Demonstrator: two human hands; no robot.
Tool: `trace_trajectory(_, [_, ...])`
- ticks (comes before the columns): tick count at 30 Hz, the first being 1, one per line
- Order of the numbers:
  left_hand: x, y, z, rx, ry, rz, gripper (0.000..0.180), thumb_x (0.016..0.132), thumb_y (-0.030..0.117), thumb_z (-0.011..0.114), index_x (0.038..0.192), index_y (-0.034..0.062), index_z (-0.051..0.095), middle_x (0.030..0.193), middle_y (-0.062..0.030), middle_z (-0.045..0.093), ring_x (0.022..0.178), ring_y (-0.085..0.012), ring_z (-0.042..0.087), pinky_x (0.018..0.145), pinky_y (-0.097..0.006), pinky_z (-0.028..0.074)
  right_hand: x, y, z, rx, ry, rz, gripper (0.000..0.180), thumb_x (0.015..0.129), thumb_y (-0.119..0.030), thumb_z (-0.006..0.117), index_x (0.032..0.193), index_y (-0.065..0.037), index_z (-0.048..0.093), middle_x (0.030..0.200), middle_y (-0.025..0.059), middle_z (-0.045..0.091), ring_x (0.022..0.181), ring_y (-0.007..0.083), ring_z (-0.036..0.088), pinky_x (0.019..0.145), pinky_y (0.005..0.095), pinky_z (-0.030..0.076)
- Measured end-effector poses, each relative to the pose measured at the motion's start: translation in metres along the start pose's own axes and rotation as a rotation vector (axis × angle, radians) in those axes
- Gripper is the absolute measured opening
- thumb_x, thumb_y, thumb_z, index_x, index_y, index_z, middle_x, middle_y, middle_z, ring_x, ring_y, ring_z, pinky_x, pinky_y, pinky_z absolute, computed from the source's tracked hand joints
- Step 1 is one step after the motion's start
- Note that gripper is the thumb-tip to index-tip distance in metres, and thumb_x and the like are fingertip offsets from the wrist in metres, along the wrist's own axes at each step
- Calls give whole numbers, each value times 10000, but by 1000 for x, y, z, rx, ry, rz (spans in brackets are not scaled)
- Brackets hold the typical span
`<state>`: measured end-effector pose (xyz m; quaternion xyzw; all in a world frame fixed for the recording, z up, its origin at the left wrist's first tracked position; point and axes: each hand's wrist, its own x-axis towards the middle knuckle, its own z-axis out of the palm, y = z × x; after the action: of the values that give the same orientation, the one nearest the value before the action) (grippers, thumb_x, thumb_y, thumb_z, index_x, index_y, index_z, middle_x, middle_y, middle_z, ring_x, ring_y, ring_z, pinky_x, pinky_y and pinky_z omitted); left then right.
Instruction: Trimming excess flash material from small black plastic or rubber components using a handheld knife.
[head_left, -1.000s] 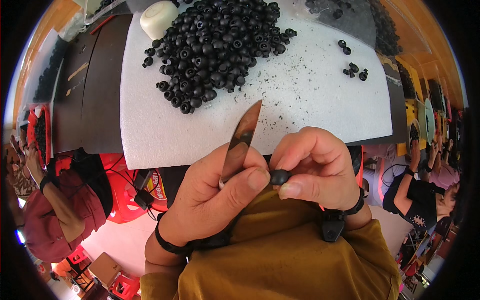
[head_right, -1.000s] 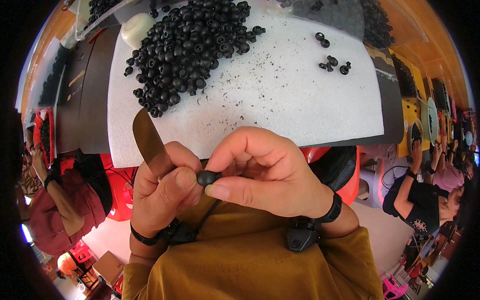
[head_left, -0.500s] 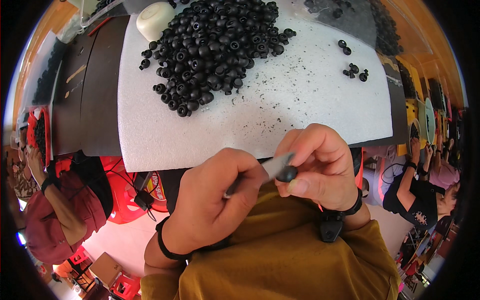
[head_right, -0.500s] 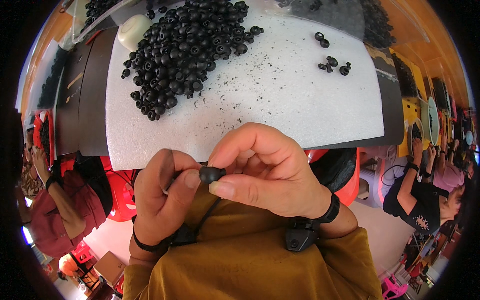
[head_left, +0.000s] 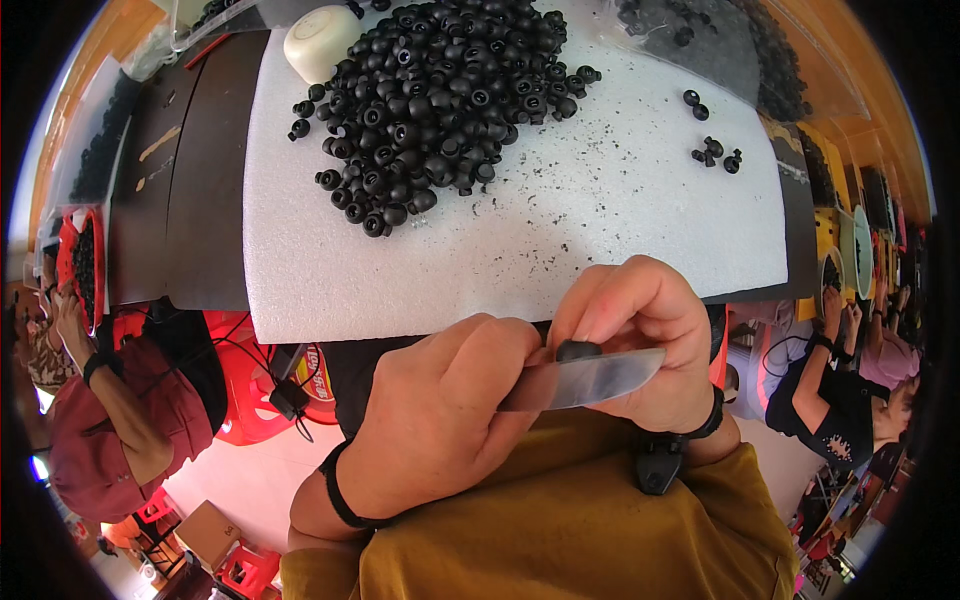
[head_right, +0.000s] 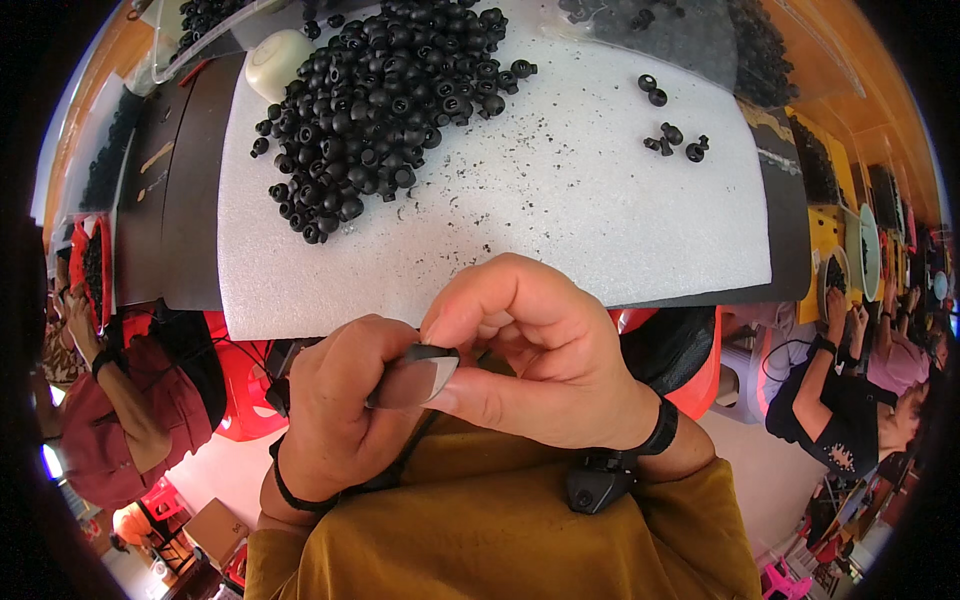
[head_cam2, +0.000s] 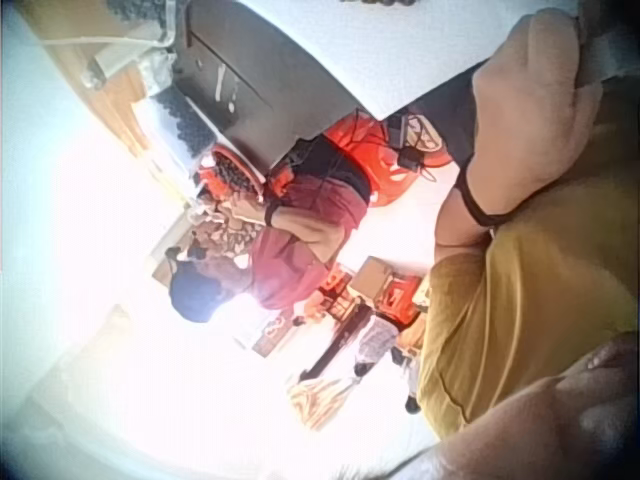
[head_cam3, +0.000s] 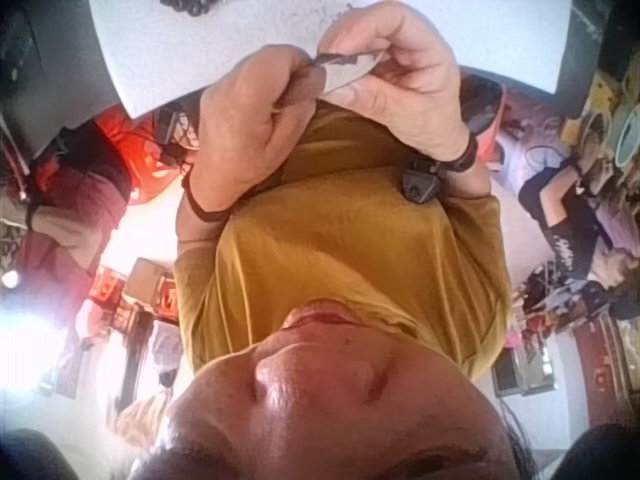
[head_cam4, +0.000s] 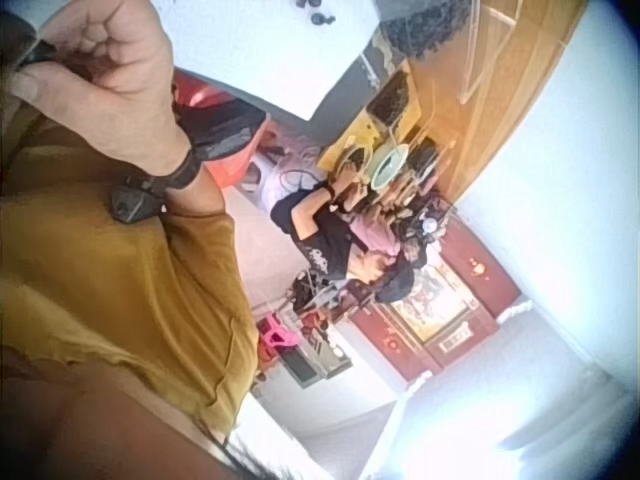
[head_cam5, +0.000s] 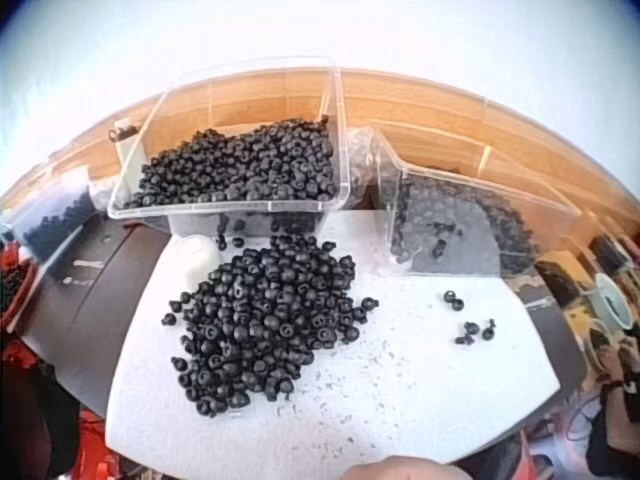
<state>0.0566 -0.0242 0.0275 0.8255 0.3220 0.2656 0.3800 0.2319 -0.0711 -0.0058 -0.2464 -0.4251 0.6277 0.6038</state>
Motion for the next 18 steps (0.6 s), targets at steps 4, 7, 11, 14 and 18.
trace_trajectory(4, [-1, 1, 1, -4, 2, -23, 183, 759, 20, 669, 867, 34, 522, 691, -106, 559, 558, -281, 579, 470, -348, 452, 0, 1, 0, -37, -1, -34, 301, 805, 69, 654, 1061, -2, 512, 1021, 70, 566, 929, 109, 565, 800, 240, 443])
trace_trajectory(7, [0, 1, 1, -1, 14, -15, 184, 760, 23, 669, 869, 33, 522, 691, -104, 560, 556, -278, 579, 470, -347, 453, 0, 0, -1, -76, -6, -32, 296, 808, 67, 650, 1059, -1, 510, 1030, 76, 560, 930, 115, 565, 793, 238, 446])
trace_trajectory(11, [0, 3, 1, 26, 15, -5, 185, 757, 21, 670, 869, 31, 523, 694, -104, 562, 564, -277, 583, 476, -348, 458, 0, -1, -2, -86, -5, -31, 295, 810, 62, 652, 1060, -2, 510, 1042, 83, 553, 930, 117, 562, 788, 235, 446])
trace_trajectory(14, [1, 3, 1, 22, 13, -6, 187, 755, 19, 670, 870, 31, 523, 702, -102, 567, 569, -278, 587, 479, -345, 461, 1, -2, -2, -85, -13, -36, 299, 805, 59, 658, 1059, 2, 510, 1045, 89, 552, 938, 121, 559, 796, 238, 444])
trace_trajectory(18, [2, 3, 2, 1, 16, -7, 193, 756, 16, 670, 876, 31, 520, 721, -101, 576, 578, -280, 592, 483, -342, 466, 2, -3, 2, -145, 62, -41, 294, 788, 8, 702, 985, -37, 488, 909, 107, 577, 794, 124, 564, 706, 235, 461])
